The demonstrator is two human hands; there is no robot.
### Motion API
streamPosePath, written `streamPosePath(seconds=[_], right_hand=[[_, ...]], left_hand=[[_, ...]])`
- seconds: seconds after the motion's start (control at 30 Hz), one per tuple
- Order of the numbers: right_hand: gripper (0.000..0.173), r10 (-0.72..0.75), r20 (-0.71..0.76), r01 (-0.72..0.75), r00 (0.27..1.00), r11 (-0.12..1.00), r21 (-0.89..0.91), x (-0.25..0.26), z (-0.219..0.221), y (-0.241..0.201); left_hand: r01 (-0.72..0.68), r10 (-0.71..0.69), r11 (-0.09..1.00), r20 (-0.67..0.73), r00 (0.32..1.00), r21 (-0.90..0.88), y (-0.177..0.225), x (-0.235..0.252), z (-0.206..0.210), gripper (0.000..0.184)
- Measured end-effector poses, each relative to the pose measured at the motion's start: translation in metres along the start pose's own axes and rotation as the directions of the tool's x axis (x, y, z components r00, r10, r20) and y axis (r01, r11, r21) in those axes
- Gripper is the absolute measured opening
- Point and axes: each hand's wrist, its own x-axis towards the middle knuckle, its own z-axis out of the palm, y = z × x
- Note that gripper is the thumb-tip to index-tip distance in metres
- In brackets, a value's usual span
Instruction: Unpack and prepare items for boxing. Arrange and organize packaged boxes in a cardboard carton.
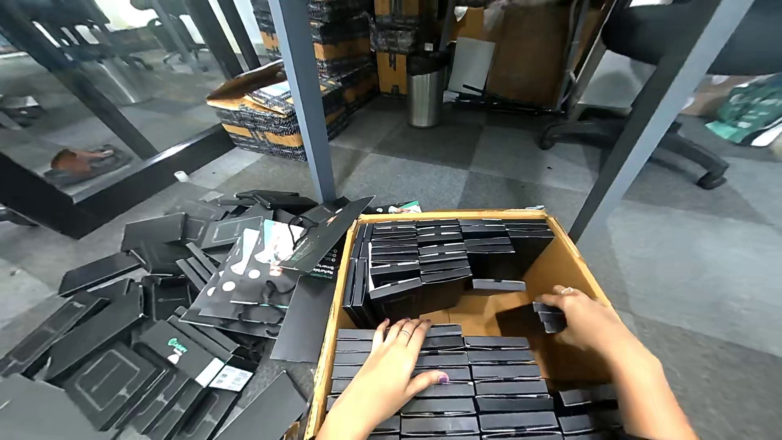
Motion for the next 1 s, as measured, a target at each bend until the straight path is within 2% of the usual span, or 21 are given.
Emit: streamPosePath(seconds=[0.1,0.2,0.27,0.37,0.5,0.6,0.73,0.87,1.0], right_hand=[[0.067,-0.034,0.141,0.045,0.989,0.996,-0.074,-0.027,-0.004,-0.011],[0.063,-0.111,0.141,0.114,0.984,0.993,-0.016,-0.051,0.009,-0.001],[0.063,-0.180,0.069,0.172,0.981,0.979,0.113,-0.057,0.022,0.018],[0.064,-0.324,-0.122,0.346,0.938,0.894,0.284,-0.060,0.041,0.040],[0.057,-0.382,-0.146,0.409,0.912,0.865,0.289,-0.063,0.040,0.035],[0.056,-0.377,-0.182,0.417,0.908,0.852,0.315,-0.066,0.042,0.032],[0.064,-0.372,-0.204,0.424,0.905,0.813,0.399,-0.063,0.054,0.039],[0.051,-0.352,-0.382,0.497,0.854,0.768,0.404,-0.057,0.065,0.043],[0.052,-0.280,-0.508,0.501,0.814,0.780,0.374,-0.054,0.068,0.046]], left_hand=[[0.007,-0.006,1.000,0.068,0.998,-0.011,0.001,0.001,-0.004,0.080],[0.002,-0.002,1.000,0.113,0.994,0.000,0.003,0.002,-0.007,0.079],[-0.005,0.003,1.000,0.126,0.992,0.011,0.003,0.002,-0.008,0.078],[-0.018,0.017,1.000,0.106,0.994,0.015,0.001,0.001,-0.007,0.076],[-0.045,0.044,0.999,0.068,0.997,0.025,-0.002,0.000,-0.003,0.075],[-0.063,0.062,0.998,0.040,0.997,0.027,-0.004,0.000,-0.001,0.075],[-0.084,0.084,0.996,0.006,0.996,0.044,-0.007,-0.001,0.001,0.074],[-0.099,0.102,0.993,-0.060,0.993,0.057,-0.008,-0.001,0.005,0.072],[-0.075,0.081,0.996,-0.119,0.990,0.058,-0.007,-0.002,0.006,0.071]])
